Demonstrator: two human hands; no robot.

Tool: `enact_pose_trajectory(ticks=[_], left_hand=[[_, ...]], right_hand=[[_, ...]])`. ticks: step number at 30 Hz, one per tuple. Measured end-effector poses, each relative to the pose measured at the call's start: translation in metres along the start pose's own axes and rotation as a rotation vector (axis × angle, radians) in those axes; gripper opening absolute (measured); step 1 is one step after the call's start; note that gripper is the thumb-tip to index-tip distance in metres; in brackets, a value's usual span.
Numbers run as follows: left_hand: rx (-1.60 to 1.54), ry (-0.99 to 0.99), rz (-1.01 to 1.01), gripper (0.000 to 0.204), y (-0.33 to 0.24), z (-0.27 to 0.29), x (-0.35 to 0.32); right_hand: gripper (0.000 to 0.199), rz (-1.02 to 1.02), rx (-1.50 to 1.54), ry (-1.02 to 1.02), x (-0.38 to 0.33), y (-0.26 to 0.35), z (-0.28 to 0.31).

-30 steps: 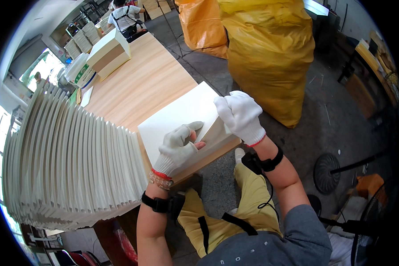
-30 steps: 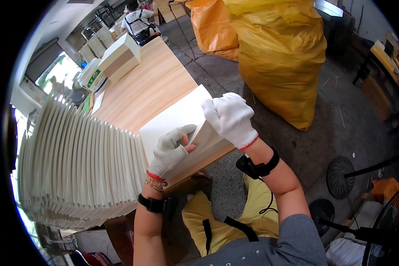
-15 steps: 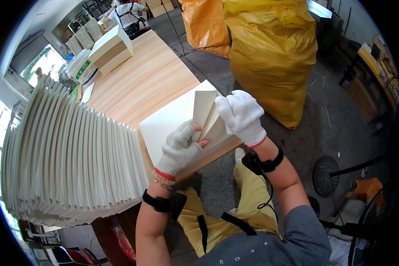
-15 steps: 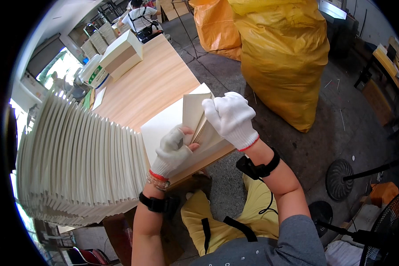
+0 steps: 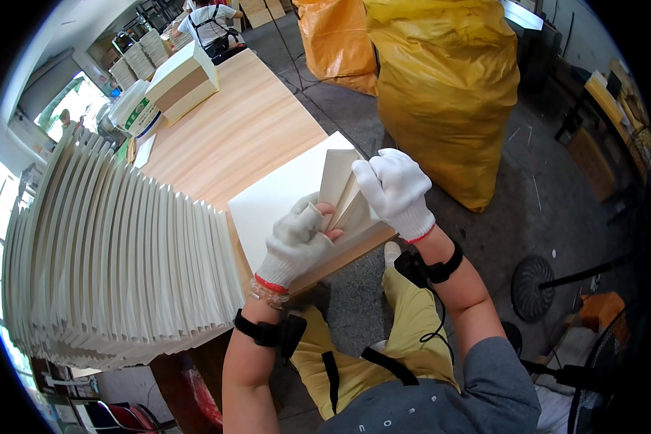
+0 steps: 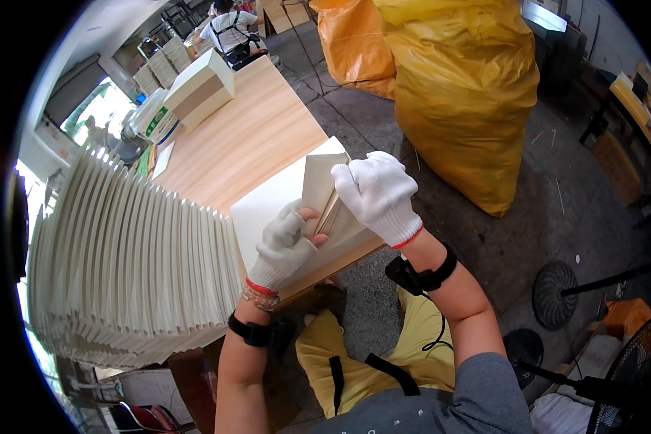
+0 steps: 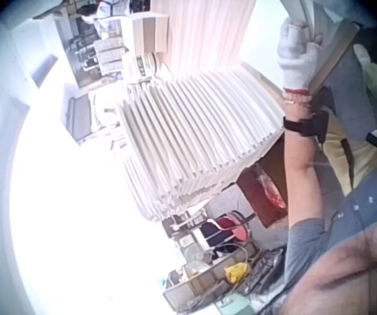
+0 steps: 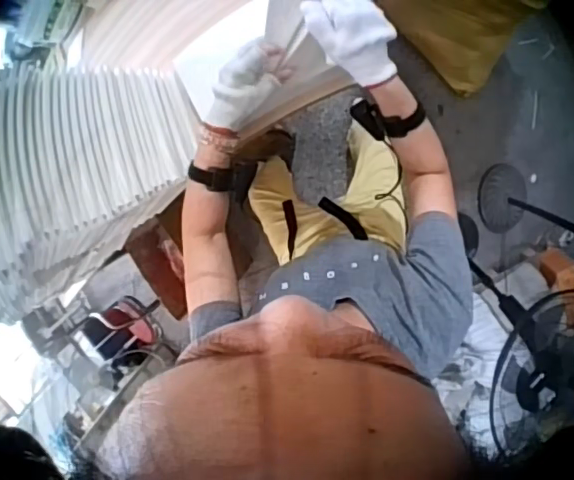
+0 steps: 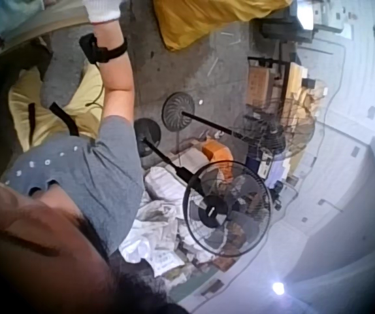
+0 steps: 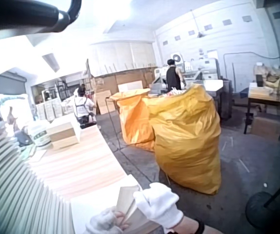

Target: The person stacks folded white paper sheets into a pile, checks their alignment by hand, and adds them to a large stack on the table.

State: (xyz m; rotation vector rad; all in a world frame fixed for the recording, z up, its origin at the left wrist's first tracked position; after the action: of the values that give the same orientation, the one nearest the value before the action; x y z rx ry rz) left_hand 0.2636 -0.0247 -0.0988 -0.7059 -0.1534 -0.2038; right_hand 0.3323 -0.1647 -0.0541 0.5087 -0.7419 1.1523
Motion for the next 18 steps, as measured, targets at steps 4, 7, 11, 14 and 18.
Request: enact_pose_trajectory(ticks=[4,7,11,14,18], left_hand=[[-0.023,-0.003,-0.04,0.033,-0.001,0.001,0.0],[0.02,-0.081,-0.135,0.03,-0.007,0.004,0.0],[0.084,-0.04,-0.106,0.028,-0.001,0.0,0.001],[0.04,0.039,0.0,0.029,0.0,-0.002,0.002],[0.021,-0.028,-0.036,0.029,0.003,-0.001,0.003]], right_hand=[[0.011,0.002,0.052,-0.089,-0.004,-0.001,0.005],[0.009,-0.035,0.179,0.005,-0.002,-0.006,0.002],[0.009,-0.074,0.162,-0.019,-0.002,-0.009,0.001],[0.021,-0.013,0.074,-0.034,-0.006,-0.005,-0.001],[0.019,0.037,0.043,-0.049,-0.005,0.0,0.003]])
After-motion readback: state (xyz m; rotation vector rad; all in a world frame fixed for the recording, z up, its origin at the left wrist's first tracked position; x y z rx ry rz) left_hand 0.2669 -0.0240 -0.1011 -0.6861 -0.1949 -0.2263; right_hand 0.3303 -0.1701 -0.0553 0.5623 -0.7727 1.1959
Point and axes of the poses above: each hand's wrist, its own x-axis towards the middle knuckle, its own z-axis out of the back of the hand, y = z × x, the point moved 9 cm from there along x, towards the middle knuckle, and after that the axes turned 14 degrees about y, right-handed, at the moved point
